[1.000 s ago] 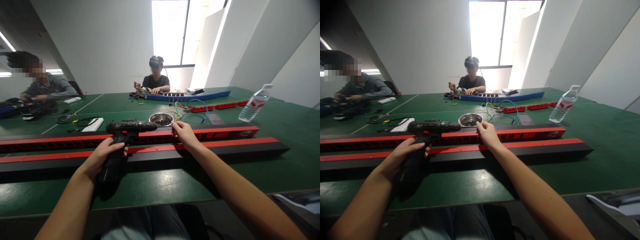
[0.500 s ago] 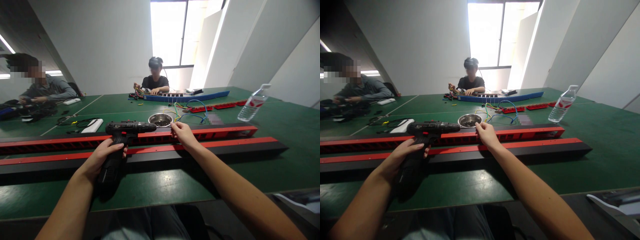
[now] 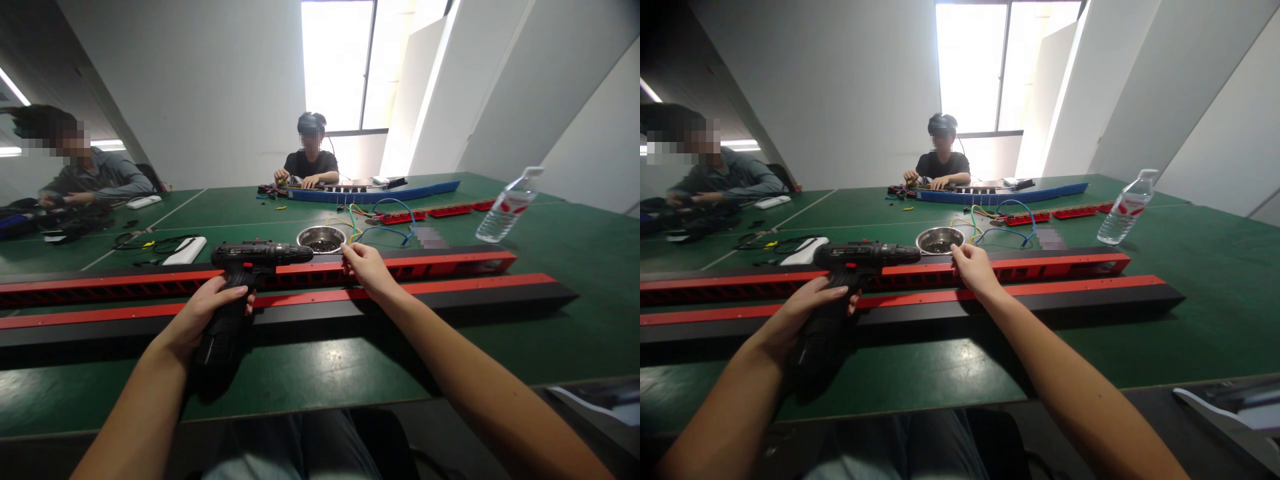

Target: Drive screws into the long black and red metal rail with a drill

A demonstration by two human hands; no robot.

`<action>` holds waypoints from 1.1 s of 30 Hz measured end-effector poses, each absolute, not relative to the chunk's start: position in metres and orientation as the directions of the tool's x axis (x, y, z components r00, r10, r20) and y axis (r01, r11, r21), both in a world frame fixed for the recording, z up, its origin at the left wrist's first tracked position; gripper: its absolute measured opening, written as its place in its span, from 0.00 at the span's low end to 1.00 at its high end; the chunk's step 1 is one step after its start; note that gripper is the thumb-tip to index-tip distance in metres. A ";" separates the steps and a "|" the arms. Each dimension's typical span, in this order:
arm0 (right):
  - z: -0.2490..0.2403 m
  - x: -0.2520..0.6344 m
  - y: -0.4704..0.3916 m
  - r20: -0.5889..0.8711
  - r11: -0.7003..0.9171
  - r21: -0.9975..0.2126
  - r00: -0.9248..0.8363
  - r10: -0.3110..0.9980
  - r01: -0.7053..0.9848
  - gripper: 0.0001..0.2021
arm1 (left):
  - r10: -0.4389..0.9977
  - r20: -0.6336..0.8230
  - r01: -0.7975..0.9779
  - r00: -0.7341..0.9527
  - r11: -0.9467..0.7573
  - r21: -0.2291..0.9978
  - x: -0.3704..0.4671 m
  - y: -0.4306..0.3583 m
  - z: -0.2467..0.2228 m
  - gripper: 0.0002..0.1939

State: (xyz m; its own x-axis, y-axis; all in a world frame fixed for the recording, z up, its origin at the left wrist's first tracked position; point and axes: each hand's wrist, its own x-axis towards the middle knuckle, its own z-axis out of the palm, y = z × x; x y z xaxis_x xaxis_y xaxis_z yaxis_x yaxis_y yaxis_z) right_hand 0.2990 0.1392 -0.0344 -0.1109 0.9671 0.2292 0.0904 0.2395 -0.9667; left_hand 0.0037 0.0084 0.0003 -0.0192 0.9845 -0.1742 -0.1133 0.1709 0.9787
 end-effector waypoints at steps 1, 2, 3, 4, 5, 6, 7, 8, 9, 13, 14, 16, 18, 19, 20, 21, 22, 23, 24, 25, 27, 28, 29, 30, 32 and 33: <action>-0.034 0.299 0.139 0.232 0.242 -0.966 -0.111 0.966 0.092 0.21 | 0.984 -0.176 -0.112 -0.022 0.172 0.979 0.004 0.008 0.000 0.14; -0.034 0.299 0.139 0.235 0.246 -0.965 -0.111 0.966 0.092 0.21 | 0.984 -0.175 -0.111 -0.023 0.172 0.979 0.004 0.008 0.000 0.14; -0.034 0.299 0.139 0.239 0.249 -0.964 -0.113 0.964 0.091 0.21 | 0.985 -0.172 -0.110 -0.023 0.169 0.980 0.004 0.008 0.000 0.14; -0.034 0.299 0.139 0.241 0.251 -0.964 -0.115 0.964 0.089 0.21 | 0.985 -0.169 -0.110 -0.021 0.165 0.980 0.004 0.008 0.000 0.14; -0.034 0.299 0.139 0.241 0.252 -0.964 -0.117 0.963 0.088 0.21 | 0.986 -0.166 -0.111 -0.018 0.163 0.980 0.004 0.008 0.000 0.14; -0.034 0.299 0.139 0.242 0.253 -0.964 -0.116 0.963 0.088 0.21 | 0.987 -0.163 -0.110 -0.013 0.161 0.981 0.003 0.008 -0.001 0.14; -0.033 0.299 0.139 0.242 0.253 -0.963 -0.116 0.963 0.089 0.21 | 0.987 -0.160 -0.110 -0.009 0.158 0.981 0.003 0.008 -0.001 0.14; -0.033 0.299 0.138 0.242 0.253 -0.963 -0.115 0.963 0.090 0.21 | 0.987 -0.160 -0.109 -0.007 0.158 0.981 0.003 0.008 -0.001 0.13; -0.033 0.299 0.138 0.241 0.252 -0.964 -0.114 0.964 0.089 0.21 | 0.987 -0.161 -0.109 -0.007 0.159 0.981 0.003 0.009 -0.001 0.13; -0.034 0.299 0.139 0.240 0.250 -0.964 -0.110 0.965 0.087 0.22 | 0.987 -0.160 -0.108 -0.013 0.157 0.982 0.003 0.009 0.000 0.13; -0.034 0.299 0.139 0.242 0.252 -0.964 -0.109 0.964 0.089 0.22 | 0.987 -0.162 -0.109 -0.014 0.159 0.981 0.004 0.008 0.000 0.12; -0.035 0.299 0.140 0.246 0.257 -0.962 -0.109 0.963 0.093 0.21 | 0.985 -0.170 -0.111 -0.022 0.166 0.980 0.005 0.008 0.001 0.12; -0.035 0.299 0.140 0.245 0.256 -0.962 -0.112 0.963 0.094 0.21 | 0.984 -0.176 -0.111 -0.034 0.171 0.979 0.005 0.008 0.002 0.13; -0.035 0.299 0.140 0.243 0.254 -0.963 -0.111 0.963 0.093 0.21 | 0.984 -0.176 -0.108 -0.038 0.171 0.979 0.006 0.008 0.002 0.13; -0.035 0.299 0.140 0.242 0.252 -0.963 -0.110 0.964 0.092 0.21 | 0.984 -0.175 -0.105 -0.039 0.170 0.980 0.006 0.008 0.002 0.13; -0.035 0.299 0.140 0.241 0.251 -0.964 -0.108 0.965 0.090 0.21 | 0.984 -0.173 -0.102 -0.039 0.168 0.980 0.005 0.008 0.002 0.13; -0.035 0.299 0.139 0.240 0.249 -0.964 -0.105 0.965 0.088 0.22 | 0.985 -0.170 -0.099 -0.034 0.166 0.981 0.005 0.009 0.002 0.14; -0.035 0.298 0.139 0.240 0.249 -0.965 -0.104 0.965 0.086 0.22 | 0.985 -0.167 -0.098 -0.030 0.164 0.982 0.005 0.009 0.001 0.14; -0.034 0.298 0.139 0.241 0.250 -0.965 -0.103 0.965 0.084 0.22 | 0.986 -0.165 -0.099 -0.027 0.161 0.982 0.005 0.009 0.001 0.14; -0.034 0.298 0.139 0.243 0.252 -0.964 -0.103 0.965 0.083 0.22 | 0.986 -0.162 -0.099 -0.025 0.159 0.982 0.004 0.009 0.000 0.14; -0.034 0.298 0.139 0.247 0.256 -0.963 -0.104 0.964 0.083 0.22 | 0.987 -0.162 -0.096 -0.023 0.159 0.983 0.004 0.010 0.000 0.14; -0.034 0.298 0.139 0.247 0.256 -0.963 -0.104 0.963 0.084 0.21 | 0.987 -0.161 -0.094 -0.022 0.159 0.983 0.004 0.010 -0.001 0.14; -0.034 0.298 0.139 0.247 0.256 -0.963 -0.104 0.963 0.084 0.21 | 0.987 -0.160 -0.091 -0.023 0.157 0.983 0.004 0.010 -0.001 0.14; -0.035 0.298 0.139 0.246 0.255 -0.963 -0.104 0.964 0.084 0.21 | 0.987 -0.160 -0.089 -0.021 0.157 0.984 0.004 0.010 0.000 0.14; -0.035 0.298 0.139 0.243 0.252 -0.964 -0.106 0.964 0.084 0.20 | 0.987 -0.161 -0.088 -0.022 0.159 0.983 0.005 0.010 0.000 0.14; -0.035 0.298 0.139 0.242 0.251 -0.964 -0.106 0.964 0.082 0.20 | 0.987 -0.162 -0.088 -0.023 0.159 0.983 0.005 0.009 0.001 0.14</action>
State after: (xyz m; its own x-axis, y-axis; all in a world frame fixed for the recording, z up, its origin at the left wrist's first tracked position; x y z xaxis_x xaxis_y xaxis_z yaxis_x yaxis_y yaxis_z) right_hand 0.2985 0.1392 -0.0348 -0.1060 0.9644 0.2422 0.0821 0.2513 -0.9644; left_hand 0.0050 0.0094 0.0009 -0.0227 0.9866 -0.1617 -0.0883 0.1591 0.9833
